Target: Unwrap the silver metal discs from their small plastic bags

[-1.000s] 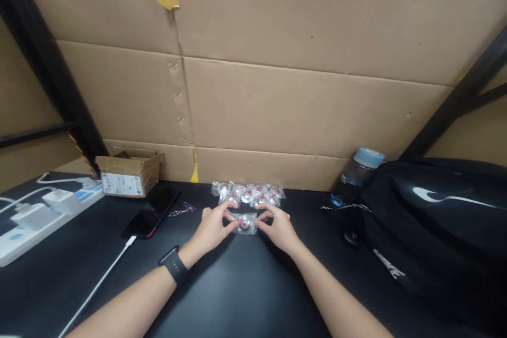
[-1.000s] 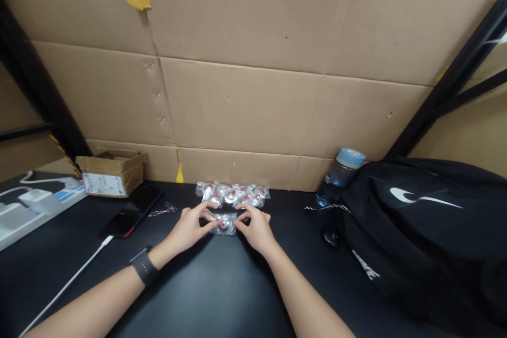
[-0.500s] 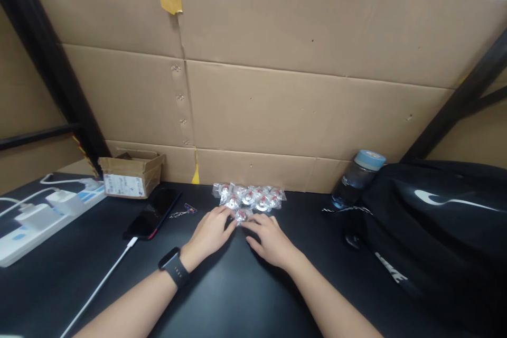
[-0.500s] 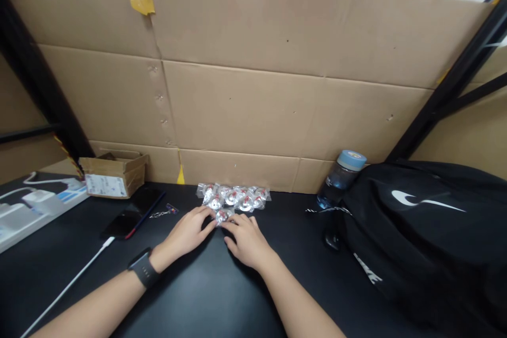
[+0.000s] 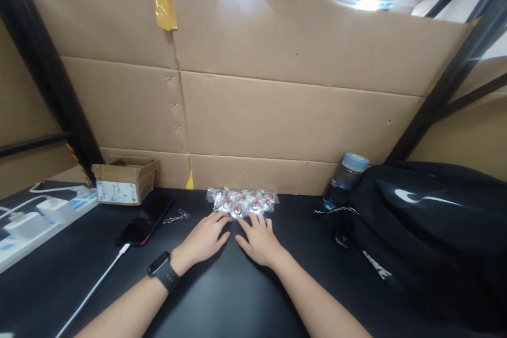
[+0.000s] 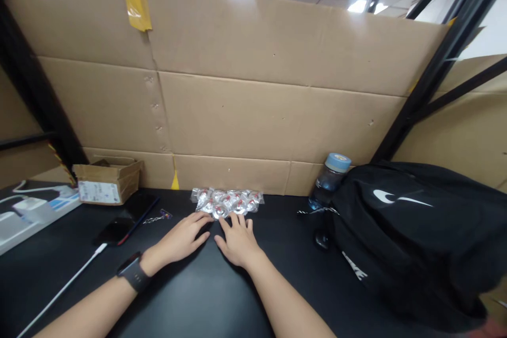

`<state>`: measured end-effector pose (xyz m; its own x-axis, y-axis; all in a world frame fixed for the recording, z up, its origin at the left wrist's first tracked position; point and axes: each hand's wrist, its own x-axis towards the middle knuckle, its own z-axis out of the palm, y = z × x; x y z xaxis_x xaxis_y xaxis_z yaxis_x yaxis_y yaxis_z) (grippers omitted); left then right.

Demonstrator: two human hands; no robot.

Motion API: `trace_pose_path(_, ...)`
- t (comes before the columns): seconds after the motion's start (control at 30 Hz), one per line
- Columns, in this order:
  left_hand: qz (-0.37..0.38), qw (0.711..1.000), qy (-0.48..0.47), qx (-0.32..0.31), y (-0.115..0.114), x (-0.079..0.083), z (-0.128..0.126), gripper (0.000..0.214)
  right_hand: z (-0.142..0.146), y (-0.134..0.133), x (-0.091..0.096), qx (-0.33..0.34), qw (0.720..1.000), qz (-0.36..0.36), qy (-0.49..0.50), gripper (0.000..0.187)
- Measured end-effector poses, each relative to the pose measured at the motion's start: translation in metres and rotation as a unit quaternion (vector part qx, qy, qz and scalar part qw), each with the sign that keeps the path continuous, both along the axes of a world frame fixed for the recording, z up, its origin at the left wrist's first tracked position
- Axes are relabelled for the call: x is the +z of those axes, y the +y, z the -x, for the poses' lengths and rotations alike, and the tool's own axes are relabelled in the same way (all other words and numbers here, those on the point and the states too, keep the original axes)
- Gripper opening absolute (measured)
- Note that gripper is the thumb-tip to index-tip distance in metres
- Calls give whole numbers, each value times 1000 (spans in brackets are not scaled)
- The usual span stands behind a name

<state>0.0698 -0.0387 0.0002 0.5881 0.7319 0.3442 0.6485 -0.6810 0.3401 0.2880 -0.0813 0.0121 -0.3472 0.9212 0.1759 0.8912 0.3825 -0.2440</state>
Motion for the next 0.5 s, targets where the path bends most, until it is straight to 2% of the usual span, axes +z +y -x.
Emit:
trace_pose_path(0.17,60,998,28,-17,0,-3,3,53,-3,-11,15,11,1000,12,4,50)
trace_pose_path(0.3,64,994,74,57,-23,-1,8,58,-8,-45,27,18,999,29,-28,43)
trace_pose_path(0.33,62,992,83,71,-32,-3,13,58,-12,-55,24,21,999,35,-31,42)
trace_pose_path(0.4,56,993,70,80,-51,-16,30,58,-26,-75,6,15,1000,17,-2,45)
trace_pose_path(0.47,56,992,60,90,-69,-39,55,59,-47,-92,-26,26,1000,7,11,53)
trace_pose_path(0.5,61,991,61,99,-77,-52,69,59,-58,-100,-44,-8,999,-25,19,48)
